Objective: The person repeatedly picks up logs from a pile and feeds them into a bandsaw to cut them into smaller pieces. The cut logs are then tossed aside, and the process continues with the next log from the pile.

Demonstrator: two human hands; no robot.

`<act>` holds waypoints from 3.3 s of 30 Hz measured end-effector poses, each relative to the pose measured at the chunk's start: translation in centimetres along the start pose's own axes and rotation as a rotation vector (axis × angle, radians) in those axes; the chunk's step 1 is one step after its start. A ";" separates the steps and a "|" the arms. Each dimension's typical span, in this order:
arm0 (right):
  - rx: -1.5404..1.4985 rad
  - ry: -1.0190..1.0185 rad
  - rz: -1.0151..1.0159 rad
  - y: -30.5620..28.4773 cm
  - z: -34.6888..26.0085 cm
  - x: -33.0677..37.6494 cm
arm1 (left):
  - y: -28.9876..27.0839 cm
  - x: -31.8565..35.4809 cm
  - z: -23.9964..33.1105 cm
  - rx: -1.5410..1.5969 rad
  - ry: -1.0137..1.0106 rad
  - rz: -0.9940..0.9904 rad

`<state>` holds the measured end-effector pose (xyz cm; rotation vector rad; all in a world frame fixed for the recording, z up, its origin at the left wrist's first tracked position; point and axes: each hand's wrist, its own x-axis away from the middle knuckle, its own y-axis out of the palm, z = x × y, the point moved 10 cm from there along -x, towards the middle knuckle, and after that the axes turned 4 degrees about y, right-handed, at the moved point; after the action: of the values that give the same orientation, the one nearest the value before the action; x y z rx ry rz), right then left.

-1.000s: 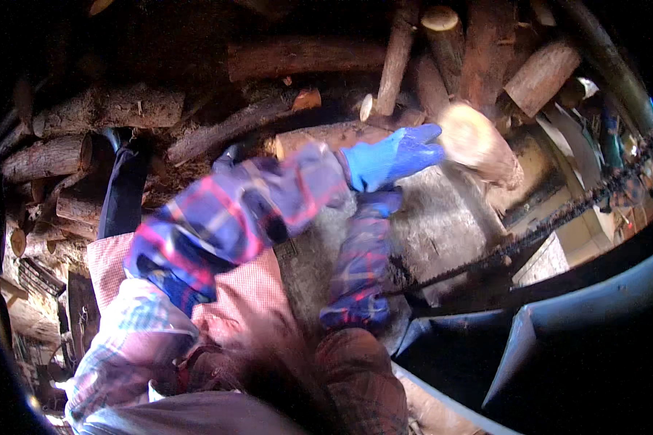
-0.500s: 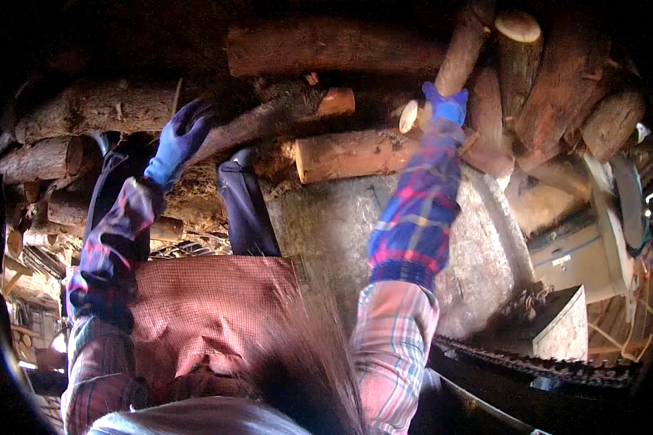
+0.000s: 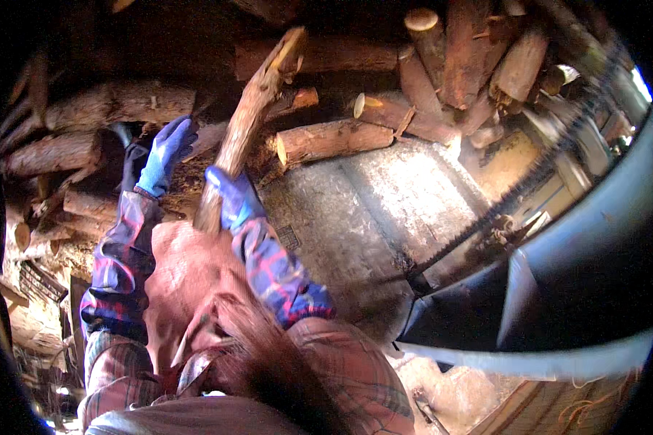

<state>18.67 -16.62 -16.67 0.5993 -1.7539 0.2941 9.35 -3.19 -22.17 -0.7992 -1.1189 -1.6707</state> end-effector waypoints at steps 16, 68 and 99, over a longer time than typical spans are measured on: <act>0.436 -1.166 -0.345 20.3 -27.4 35.3 | 19.9 34.0 36.7 -0.051 0.970 -0.129; 1.181 -1.574 -0.141 16.6 -34.3 42.6 | 3.8 33.2 17.6 -0.861 0.575 0.158; 2.938 -0.916 0.163 56.3 -30.8 -12.6 | -32.4 23.2 -7.7 0.773 0.016 0.488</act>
<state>15.98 48.65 -14.05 -1.4007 0.2245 -1.6669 -29.18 -13.70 -14.98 -0.4874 -1.2963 -0.7406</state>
